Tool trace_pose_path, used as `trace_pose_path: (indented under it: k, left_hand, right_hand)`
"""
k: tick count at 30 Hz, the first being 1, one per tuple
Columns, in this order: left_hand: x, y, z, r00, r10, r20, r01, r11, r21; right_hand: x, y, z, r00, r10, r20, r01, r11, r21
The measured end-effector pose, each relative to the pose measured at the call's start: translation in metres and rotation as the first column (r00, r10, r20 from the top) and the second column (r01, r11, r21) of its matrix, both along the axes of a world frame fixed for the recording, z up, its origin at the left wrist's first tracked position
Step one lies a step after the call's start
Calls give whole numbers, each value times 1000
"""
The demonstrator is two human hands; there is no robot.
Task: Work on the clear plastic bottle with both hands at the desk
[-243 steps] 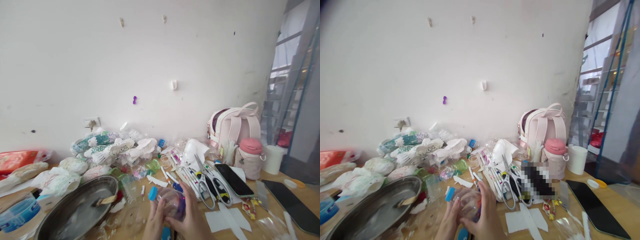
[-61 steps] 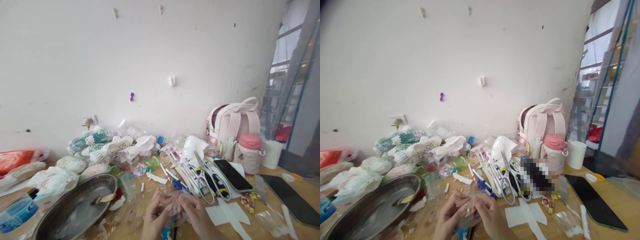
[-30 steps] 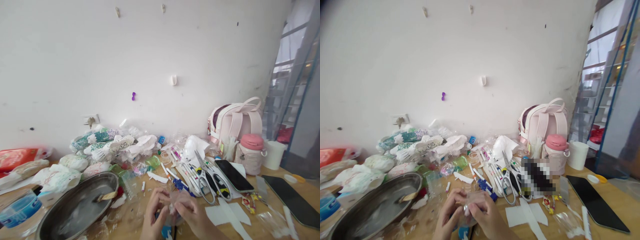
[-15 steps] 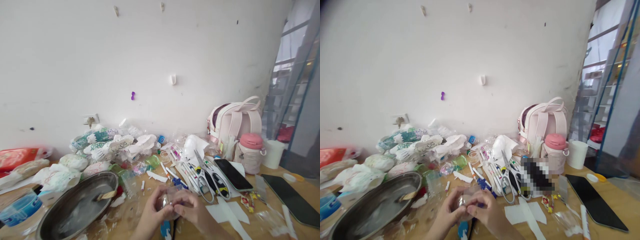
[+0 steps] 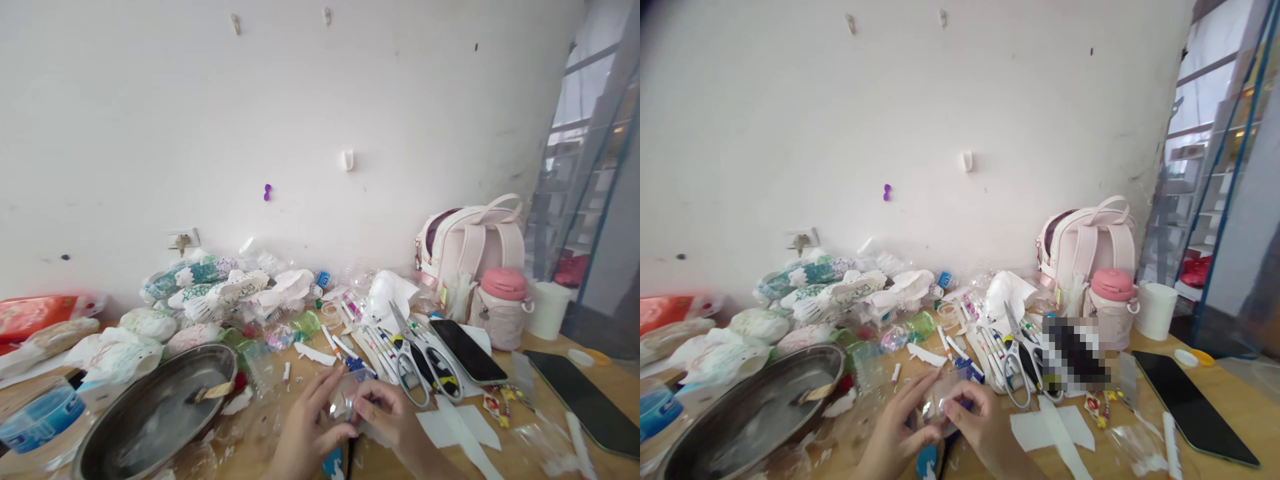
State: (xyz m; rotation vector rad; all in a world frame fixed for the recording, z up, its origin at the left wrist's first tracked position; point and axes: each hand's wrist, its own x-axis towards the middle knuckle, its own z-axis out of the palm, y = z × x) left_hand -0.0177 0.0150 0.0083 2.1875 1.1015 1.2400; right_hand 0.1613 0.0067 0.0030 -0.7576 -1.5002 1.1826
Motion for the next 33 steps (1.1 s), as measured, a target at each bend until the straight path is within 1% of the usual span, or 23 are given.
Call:
trace_pose_path:
  k: [2, 4, 7, 9, 11, 14, 17, 22, 24, 26, 28, 30, 31, 33]
  left_hand:
    - [-1, 0, -1, 1000, -7, -11, 6, 1000, -21]
    - [-2, 0, -5, 1000, -22, -13, 22, 999, -39]
    - [-3, 2, -11, 997, -74, 14, 75, 995, -68]
    - [-3, 4, -13, 993, -113, 44, 116, 989, -89]
    - [-3, 4, -12, 991, -124, 54, 130, 983, -130]
    - [-2, 1, -8, 996, -88, 33, 93, 973, -211]
    - [1, -3, -3, 998, -55, 27, 59, 973, -225]
    - [7, -7, -2, 1000, -11, -26, 7, 991, -130]
    - [8, -9, -4, 996, 45, -82, -51, 996, -74]
    - [7, -10, -7, 983, 102, -154, -101, 995, 17]
    - [6, -11, -9, 966, 131, -224, -101, 985, 139]
    - [4, -11, -10, 950, 135, -280, -60, 963, 261]
    - [3, -11, -11, 945, 137, -296, -45, 954, 297]
    - [2, -11, -13, 946, 146, -290, -54, 951, 303]
  right_hand:
    - [-2, -1, -3, 998, 12, -58, -13, 1000, -13]
    - [-4, -2, -5, 991, 49, -123, -54, 998, -43]
    - [-5, -2, -9, 984, 62, -167, -72, 996, -56]
    - [-5, -2, -11, 987, 42, -152, -48, 998, -37]
    - [-5, -3, -12, 990, 34, -137, -38, 999, -29]
    - [-6, -3, -10, 994, 35, -103, -37, 999, -14]
    - [-6, -5, -6, 998, 41, -52, -42, 999, -13]
    - [-4, -7, -6, 1000, 18, 8, -18, 998, -56]
    - [-4, -6, -11, 1000, 4, 22, -2, 998, -69]
    - [-7, -5, -19, 1000, -11, 21, 13, 997, -81]
    - [-10, -3, -29, 1000, -13, -16, 11, 995, -99]
    - [-13, -1, -38, 996, 21, -88, -32, 992, -126]
    - [-14, -1, -41, 992, 43, -115, -59, 989, -135]
    - [-14, -1, -42, 991, 54, -121, -69, 990, -123]
